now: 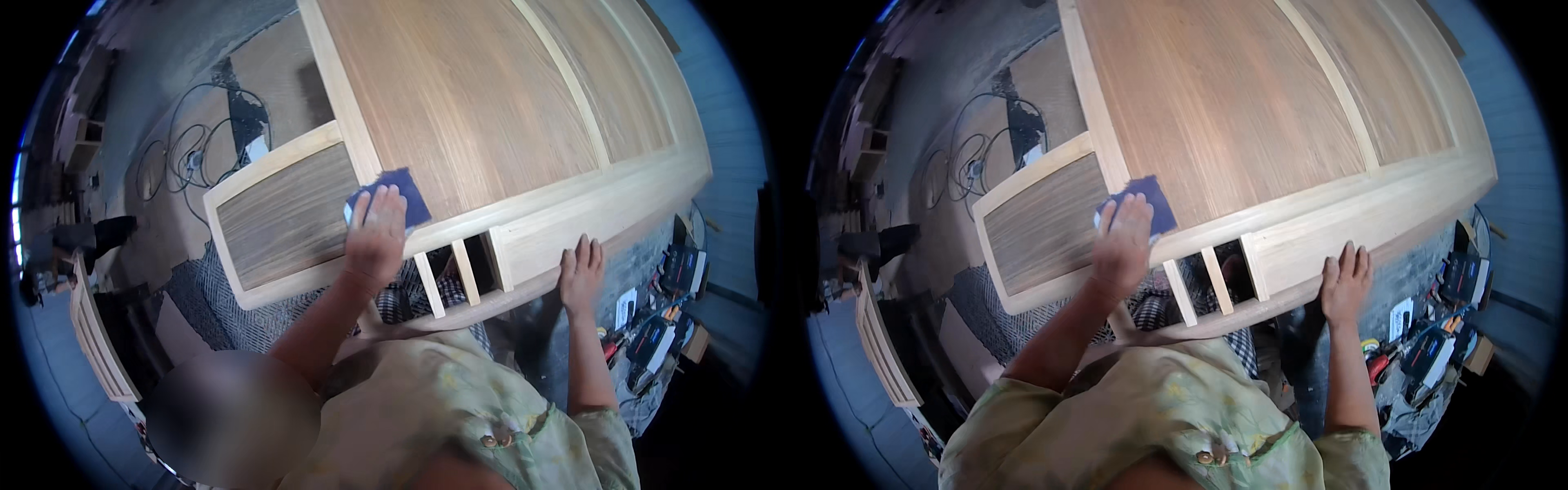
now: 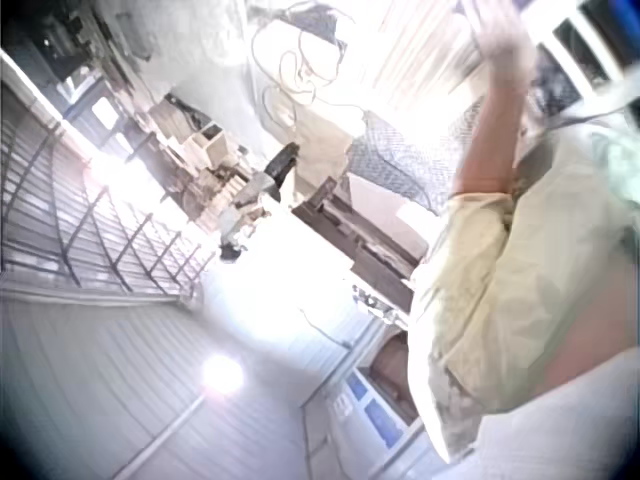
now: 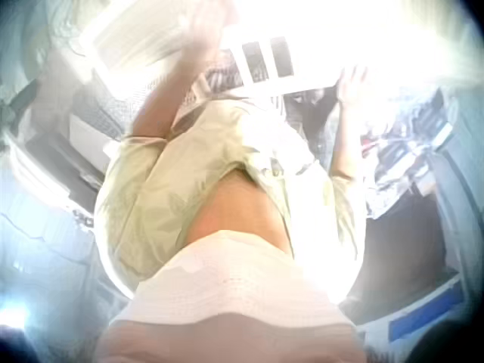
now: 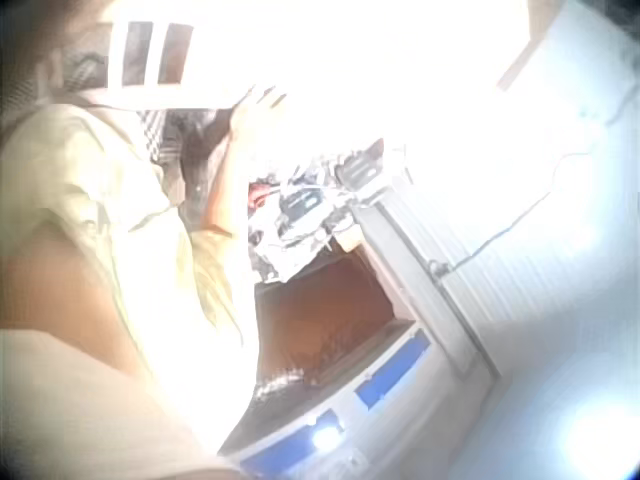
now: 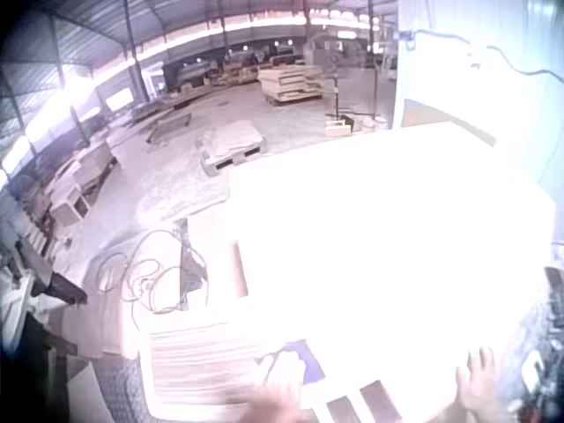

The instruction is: The person sands a wooden furniture panel using sandpaper and a power sander, and wipes the surface with a cloth.

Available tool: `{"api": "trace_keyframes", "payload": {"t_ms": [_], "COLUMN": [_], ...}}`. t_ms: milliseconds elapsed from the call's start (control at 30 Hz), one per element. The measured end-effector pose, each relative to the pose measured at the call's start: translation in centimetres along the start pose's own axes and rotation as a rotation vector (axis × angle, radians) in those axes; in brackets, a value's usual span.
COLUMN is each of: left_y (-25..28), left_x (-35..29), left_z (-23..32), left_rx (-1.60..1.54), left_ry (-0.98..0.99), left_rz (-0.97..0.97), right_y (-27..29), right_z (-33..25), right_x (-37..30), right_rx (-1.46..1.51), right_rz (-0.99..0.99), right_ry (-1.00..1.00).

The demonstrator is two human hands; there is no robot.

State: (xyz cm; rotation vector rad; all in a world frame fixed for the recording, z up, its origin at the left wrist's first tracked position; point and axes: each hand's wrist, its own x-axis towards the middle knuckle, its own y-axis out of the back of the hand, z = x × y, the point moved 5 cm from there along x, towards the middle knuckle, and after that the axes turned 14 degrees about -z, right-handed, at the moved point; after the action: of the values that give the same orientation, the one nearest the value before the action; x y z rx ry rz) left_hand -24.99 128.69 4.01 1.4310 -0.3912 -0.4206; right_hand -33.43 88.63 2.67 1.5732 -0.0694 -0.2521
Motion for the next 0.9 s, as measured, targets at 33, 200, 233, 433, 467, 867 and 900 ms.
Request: {"api": "trace_keyframes", "payload": {"t_ms": [33,200,233,433,467,867,900], "left_y": [0.2,1.5,0.8,3.5,4.2,3.2,3.3], "left_x": [1.3,6.6,4.7,4.6,4.4,-1.1,-1.0], "left_z": [-1.0,-6.1,-4.8,-2.8,-1.7,4.6,4.5], "left_rx": [0.095,0.130,0.101,0.061,-0.040,-0.119,-0.129], "left_ry": [-0.014,0.183,0.129,0.029,-0.052,-0.136,-0.109], "left_rz": [-0.069,-0.068,-0.029,-0.025,-0.001,-0.093,-0.081], "right_y": [0.0,0.1,0.1,0.0,-0.2,-1.1,-1.2], "right_z": [-0.7,-1.0,-0.7,-0.4,-0.3,-0.3,-0.3], "right_x": [0.4,0.9,0.9,1.2,1.2,0.8,0.8], "right_rx": [0.045,0.100,0.101,0.150,0.147,0.144,0.162], "right_rz": [0.037,0.087,0.094,0.140,0.143,0.209,0.221], "right_ry": [0.002,-0.007,-0.014,0.013,0.000,0.047,0.050]}}
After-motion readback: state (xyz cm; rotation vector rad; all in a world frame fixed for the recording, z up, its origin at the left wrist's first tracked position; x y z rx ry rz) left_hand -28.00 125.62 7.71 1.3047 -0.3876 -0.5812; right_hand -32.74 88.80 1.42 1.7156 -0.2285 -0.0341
